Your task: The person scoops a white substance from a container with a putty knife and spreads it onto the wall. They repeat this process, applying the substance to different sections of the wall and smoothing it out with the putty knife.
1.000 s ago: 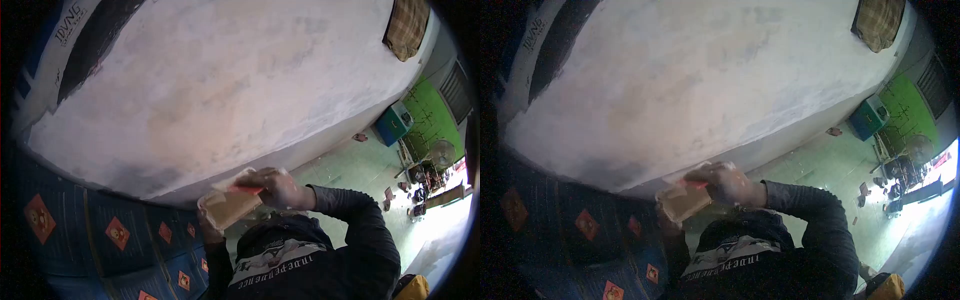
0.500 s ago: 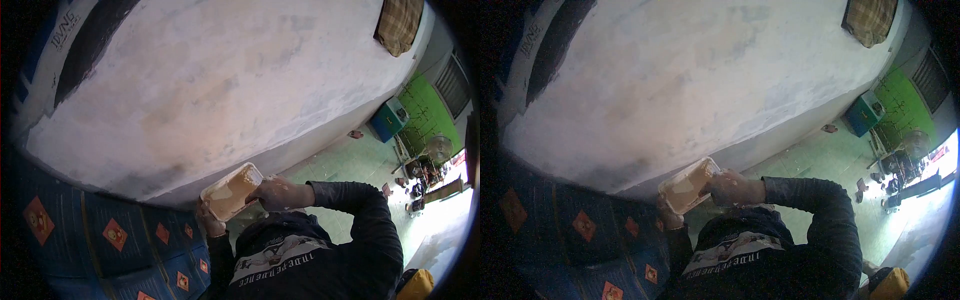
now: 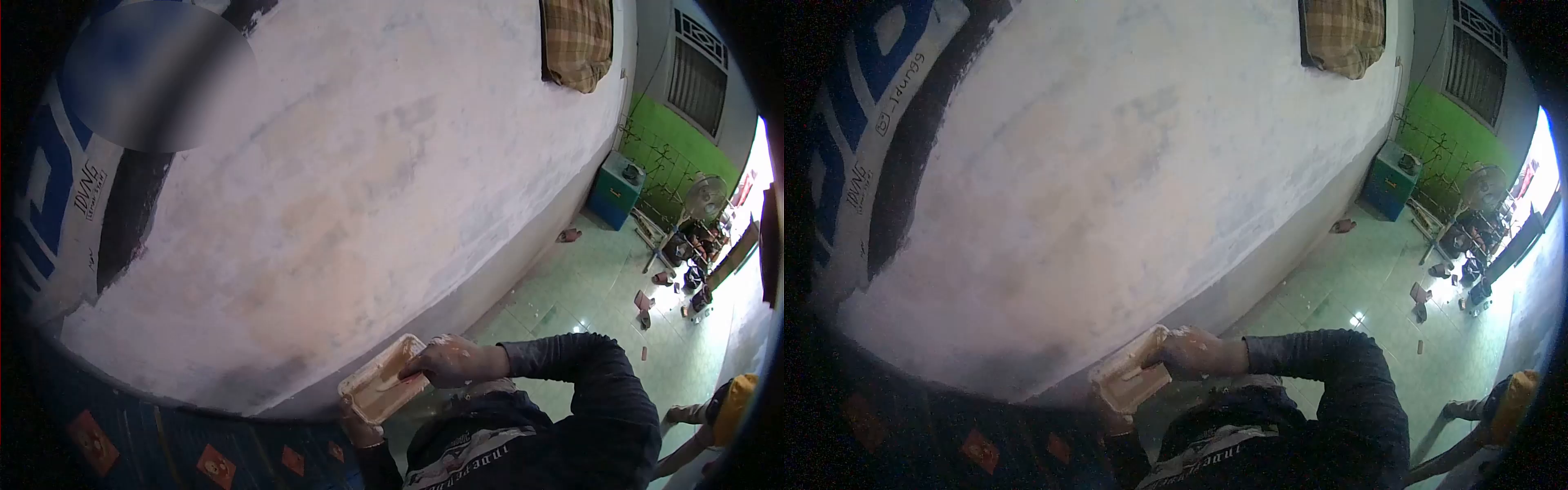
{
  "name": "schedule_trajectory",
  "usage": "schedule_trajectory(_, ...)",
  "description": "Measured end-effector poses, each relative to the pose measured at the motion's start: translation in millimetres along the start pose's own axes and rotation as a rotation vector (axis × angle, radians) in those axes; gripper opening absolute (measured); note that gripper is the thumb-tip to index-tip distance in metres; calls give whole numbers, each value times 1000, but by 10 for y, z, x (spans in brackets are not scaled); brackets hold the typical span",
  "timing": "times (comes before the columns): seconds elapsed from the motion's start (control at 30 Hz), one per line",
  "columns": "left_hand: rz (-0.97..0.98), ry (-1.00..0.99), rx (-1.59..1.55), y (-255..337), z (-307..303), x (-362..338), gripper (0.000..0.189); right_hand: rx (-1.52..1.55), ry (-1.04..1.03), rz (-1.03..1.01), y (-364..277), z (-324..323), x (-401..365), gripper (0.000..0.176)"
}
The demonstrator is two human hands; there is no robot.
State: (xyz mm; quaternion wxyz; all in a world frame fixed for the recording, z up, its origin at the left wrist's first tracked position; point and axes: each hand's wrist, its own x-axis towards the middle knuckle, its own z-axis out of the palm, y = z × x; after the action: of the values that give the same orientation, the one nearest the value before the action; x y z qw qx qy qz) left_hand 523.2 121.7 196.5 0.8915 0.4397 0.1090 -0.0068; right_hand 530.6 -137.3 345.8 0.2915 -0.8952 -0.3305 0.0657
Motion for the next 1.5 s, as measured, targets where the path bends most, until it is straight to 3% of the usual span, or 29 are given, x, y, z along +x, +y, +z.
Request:
schedule_trajectory(0.07,53,-53,152,-10,35,53,49,-83,210,-153,100,174,-35,44)
schedule_trajectory(0.1,55,-59,152,6,46,76,49,-88,215,-152,188,322,-69,44)
schedule_trajectory(0.17,-61,-20,-154,-5,70,118,48,99,137,-76,396,589,-173,44)
schedule_trajectory(0.2,-56,-22,-157,-9,80,142,48,-66,53,25,78,240,-178,43)
schedule_trajectory(0.3,-37,-31,-134,-41,117,182,44,18,23,85,25,-83,-153,44)
schedule_trajectory(0.33,-40,-47,-122,-47,128,203,43,7,188,-79,122,5,-160,43)
schedule_trajectory(0.4,-32,-54,-117,-107,49,259,41,-9,96,-46,113,31,-148,42)
schedule_trajectory(0.43,50,-86,38,-174,-22,335,40,-19,9,5,101,61,-143,41)
schedule_trajectory(0.47,129,-115,196,-240,-80,390,39,-113,148,-136,289,266,-179,40)
schedule_trajectory(0.5,133,-106,191,-207,-57,370,39,-113,139,-143,259,218,-165,40)
schedule_trajectory(0.57,-41,46,-103,-122,88,274,37,-85,63,3,181,37,-169,40)
schedule_trajectory(0.6,-44,62,-104,-96,142,218,37,-106,96,24,158,-9,-160,41)
schedule_trajectory(0.63,-53,86,-104,-44,179,177,37,-110,-26,149,48,-170,-145,41)
schedule_trajectory(0.7,-27,57,91,84,244,75,39,-69,229,-36,-27,-241,-156,40)
schedule_trajectory(0.8,31,-17,-93,42,209,127,39,-28,41,-92,65,-105,-177,35)
schedule_trajectory(0.93,10,-82,-123,131,225,195,40,-60,14,-30,113,-135,-118,37)
schedule_trajectory(1.03,-32,-67,-60,192,277,127,43,776,396,-37,228,-210,-21,36)
schedule_trajectory(1.1,2,76,-39,293,486,14,44,1712,321,97,348,-303,-86,36)
schedule_trajectory(1.13,24,48,36,349,521,-60,44,1567,361,229,352,-337,-98,34)
schedule_trajectory(1.17,17,-87,-99,208,258,24,42,1406,393,336,278,-426,-91,33)
schedule_trajectory(1.27,35,-57,-153,450,552,-23,44,1637,439,407,416,-442,-167,34)
schedule_trajectory(1.37,30,-179,-145,541,618,2,49,1732,468,396,465,-407,-143,39)
schedule_trajectory(1.47,-55,-300,-155,552,614,70,50,1525,586,336,260,-400,-105,38)
schedule_trajectory(1.5,-42,-246,-121,546,652,65,52,976,528,213,126,-380,-111,43)
